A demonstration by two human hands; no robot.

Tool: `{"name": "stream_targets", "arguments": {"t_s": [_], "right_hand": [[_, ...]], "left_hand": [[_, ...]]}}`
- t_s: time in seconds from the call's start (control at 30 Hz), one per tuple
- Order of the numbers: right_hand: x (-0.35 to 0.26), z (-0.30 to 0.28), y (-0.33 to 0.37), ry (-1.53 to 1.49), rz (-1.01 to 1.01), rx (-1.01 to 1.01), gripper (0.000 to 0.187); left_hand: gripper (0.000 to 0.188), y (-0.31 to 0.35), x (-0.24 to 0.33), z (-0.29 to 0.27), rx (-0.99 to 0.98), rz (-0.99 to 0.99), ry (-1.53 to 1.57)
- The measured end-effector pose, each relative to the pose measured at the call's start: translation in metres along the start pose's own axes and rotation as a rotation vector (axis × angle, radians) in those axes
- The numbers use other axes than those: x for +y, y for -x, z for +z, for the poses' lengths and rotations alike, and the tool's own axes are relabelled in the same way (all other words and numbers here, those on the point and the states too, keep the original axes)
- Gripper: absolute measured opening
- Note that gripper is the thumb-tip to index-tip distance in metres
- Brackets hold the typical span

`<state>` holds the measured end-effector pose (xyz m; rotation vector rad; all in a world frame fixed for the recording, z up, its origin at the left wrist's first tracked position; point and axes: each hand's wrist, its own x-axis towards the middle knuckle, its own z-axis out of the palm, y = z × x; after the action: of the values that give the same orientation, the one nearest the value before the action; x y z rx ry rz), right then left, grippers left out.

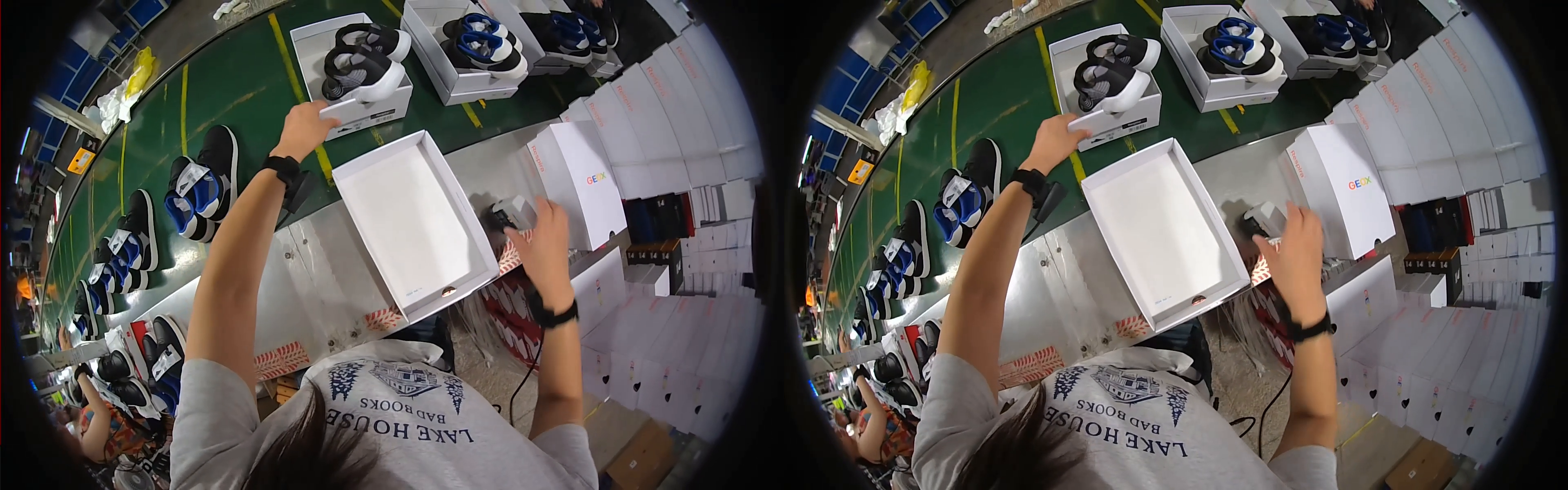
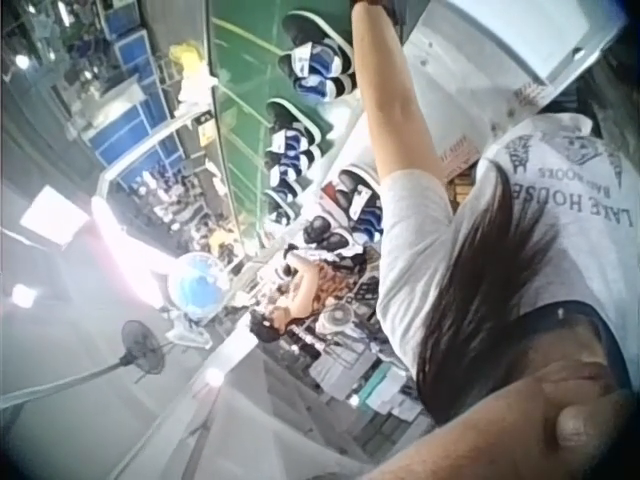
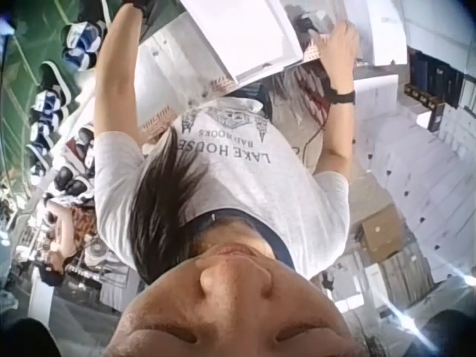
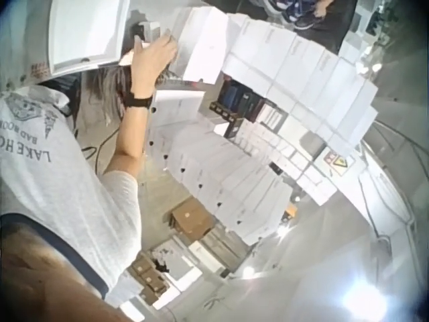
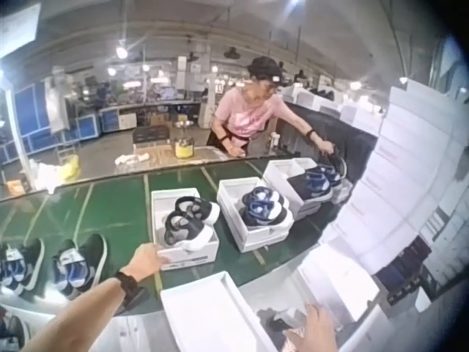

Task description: The recorder is seen checking shoe boxes, placing shoes into the boxes, and organizing them on a conveyor belt in a factory setting.

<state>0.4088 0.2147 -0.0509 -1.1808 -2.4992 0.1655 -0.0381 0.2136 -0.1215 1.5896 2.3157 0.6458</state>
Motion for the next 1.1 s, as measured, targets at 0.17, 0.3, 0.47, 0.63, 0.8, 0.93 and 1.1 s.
{"name": "stream_targets", "arguments": {"t_s": [0.17, 0.3, 0.47, 0.63, 0.8, 0.93, 1.1], "right_hand": [[-0.052, -0.001, 0.054, -0.810, 0.898, -0.621, 0.046], [-0.060, 0.064, 0.063, -1.343, 1.013, -0.417, 0.044], [-0.069, 0.117, -0.039, -1.422, 0.895, -0.348, 0.040], [-0.057, 0.163, -0.144, -1.403, 0.884, -0.283, 0.033], [-0.055, 0.194, -0.189, -1.462, 0.765, -0.176, 0.025], [-0.024, 0.207, -0.178, -1.752, 0.638, -0.117, 0.036], [-0.104, 0.197, -0.125, -1.314, 0.345, -0.568, 0.025]], "left_hand": [[0.032, -0.003, 0.009, -0.057, 0.029, -0.066, 0.309], [0.032, 0.007, 0.042, -0.079, 0.135, -0.002, 0.337], [0.034, 0.026, 0.056, -0.075, 0.149, 0.118, 0.215], [0.031, 0.033, 0.050, -0.014, 0.220, 0.273, 0.106], [0.014, 0.020, 0.047, 0.022, 0.036, 0.240, -0.148], [0.029, 0.009, 0.058, 0.038, 0.063, 0.078, 0.087], [0.043, 0.099, 0.041, -0.040, 0.214, 0.194, 0.402]]}}
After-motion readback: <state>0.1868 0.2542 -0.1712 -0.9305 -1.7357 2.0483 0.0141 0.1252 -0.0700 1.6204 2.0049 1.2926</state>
